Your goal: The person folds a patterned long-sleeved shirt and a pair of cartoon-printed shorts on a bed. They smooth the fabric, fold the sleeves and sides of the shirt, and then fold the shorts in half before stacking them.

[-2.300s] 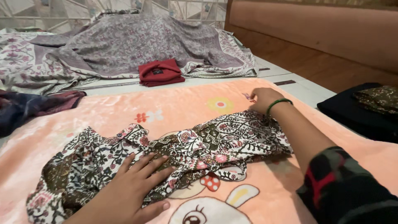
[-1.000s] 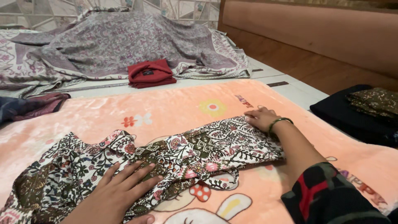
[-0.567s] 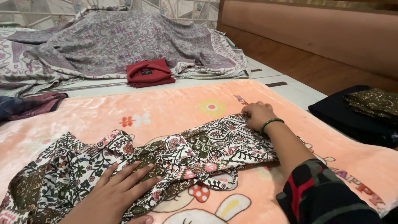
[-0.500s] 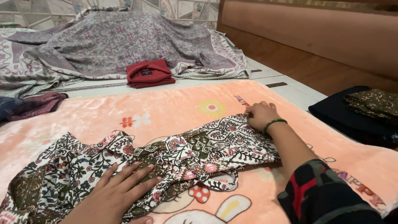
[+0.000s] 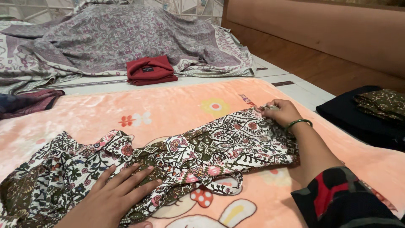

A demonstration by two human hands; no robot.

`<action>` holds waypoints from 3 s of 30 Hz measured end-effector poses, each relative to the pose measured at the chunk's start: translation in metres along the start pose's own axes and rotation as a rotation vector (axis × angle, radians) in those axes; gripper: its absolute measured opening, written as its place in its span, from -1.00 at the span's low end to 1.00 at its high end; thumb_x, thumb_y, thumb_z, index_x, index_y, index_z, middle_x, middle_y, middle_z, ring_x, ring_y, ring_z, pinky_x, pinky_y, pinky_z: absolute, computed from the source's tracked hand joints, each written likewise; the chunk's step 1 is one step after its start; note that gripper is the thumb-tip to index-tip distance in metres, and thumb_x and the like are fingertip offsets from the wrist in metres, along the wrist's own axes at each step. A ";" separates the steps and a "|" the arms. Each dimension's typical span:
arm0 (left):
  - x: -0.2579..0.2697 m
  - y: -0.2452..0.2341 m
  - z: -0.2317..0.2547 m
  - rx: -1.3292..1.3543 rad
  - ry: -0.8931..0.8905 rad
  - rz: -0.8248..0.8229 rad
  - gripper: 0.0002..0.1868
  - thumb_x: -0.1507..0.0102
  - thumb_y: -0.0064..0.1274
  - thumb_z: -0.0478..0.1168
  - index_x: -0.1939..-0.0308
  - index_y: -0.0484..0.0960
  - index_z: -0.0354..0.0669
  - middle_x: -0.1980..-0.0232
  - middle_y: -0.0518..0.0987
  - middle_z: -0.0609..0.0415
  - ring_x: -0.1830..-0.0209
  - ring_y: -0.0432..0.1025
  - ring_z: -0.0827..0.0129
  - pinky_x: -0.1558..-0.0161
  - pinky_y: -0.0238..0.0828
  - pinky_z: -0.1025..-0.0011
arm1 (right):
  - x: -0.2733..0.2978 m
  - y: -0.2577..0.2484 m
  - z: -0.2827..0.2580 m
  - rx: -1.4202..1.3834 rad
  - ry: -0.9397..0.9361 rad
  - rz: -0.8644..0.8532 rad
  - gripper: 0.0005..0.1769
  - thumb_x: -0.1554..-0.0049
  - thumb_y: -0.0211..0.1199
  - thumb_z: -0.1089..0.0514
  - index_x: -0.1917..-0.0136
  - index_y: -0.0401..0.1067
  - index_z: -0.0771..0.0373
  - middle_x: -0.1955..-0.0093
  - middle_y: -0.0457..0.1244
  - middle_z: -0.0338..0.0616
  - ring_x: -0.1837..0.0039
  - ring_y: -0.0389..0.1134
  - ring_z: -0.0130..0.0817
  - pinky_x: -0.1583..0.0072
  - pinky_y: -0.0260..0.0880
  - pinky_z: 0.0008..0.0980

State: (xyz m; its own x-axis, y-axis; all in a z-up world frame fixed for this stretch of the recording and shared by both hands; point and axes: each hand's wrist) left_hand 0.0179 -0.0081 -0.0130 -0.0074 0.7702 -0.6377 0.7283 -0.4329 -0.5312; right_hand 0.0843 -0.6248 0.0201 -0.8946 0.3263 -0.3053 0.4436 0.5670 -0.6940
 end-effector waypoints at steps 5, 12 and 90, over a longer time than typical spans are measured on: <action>0.004 0.005 0.000 -0.017 -0.004 -0.004 -0.10 -0.34 -0.46 0.57 -0.63 0.11 0.27 -0.72 0.01 0.20 -0.69 -0.21 0.25 -0.51 -0.38 0.02 | 0.020 0.002 -0.033 0.272 0.028 0.191 -0.60 0.04 0.52 0.02 0.01 0.51 0.23 0.07 0.40 -0.06 0.00 0.42 -0.17 -0.08 0.39 -0.22; 0.000 -0.006 0.000 0.059 -0.001 -0.017 -0.08 -0.35 -0.40 0.58 -0.61 0.15 0.18 -0.66 0.10 0.14 -0.69 -0.12 0.20 -0.49 -0.35 0.06 | 0.037 -0.001 -0.116 0.318 -0.354 0.451 -0.72 -0.12 0.35 0.12 -0.10 0.54 0.24 -0.13 0.39 0.03 -0.19 0.40 -0.03 -0.23 0.37 -0.17; 0.060 -0.073 -0.123 0.437 -1.010 -0.515 -0.66 -0.15 0.00 -0.25 0.00 0.66 0.05 0.08 0.67 -0.15 0.00 0.52 -0.09 -0.10 0.41 0.07 | 0.322 -0.014 -0.394 0.208 -0.674 -0.555 -0.75 0.05 0.52 0.10 0.05 0.64 0.03 0.05 0.33 -0.41 -0.05 0.38 -0.49 -0.05 0.42 -0.39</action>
State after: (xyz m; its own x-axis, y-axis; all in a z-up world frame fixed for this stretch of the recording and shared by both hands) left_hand 0.0488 0.1276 0.0561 -0.9001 0.2714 -0.3407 0.1917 -0.4555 -0.8693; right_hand -0.1889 -0.2295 0.1885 -0.8478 -0.5046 -0.1630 -0.0220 0.3406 -0.9400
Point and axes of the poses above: each hand's wrist, its own x-axis away from the middle knuckle, its own y-axis out of the palm, z = x × y
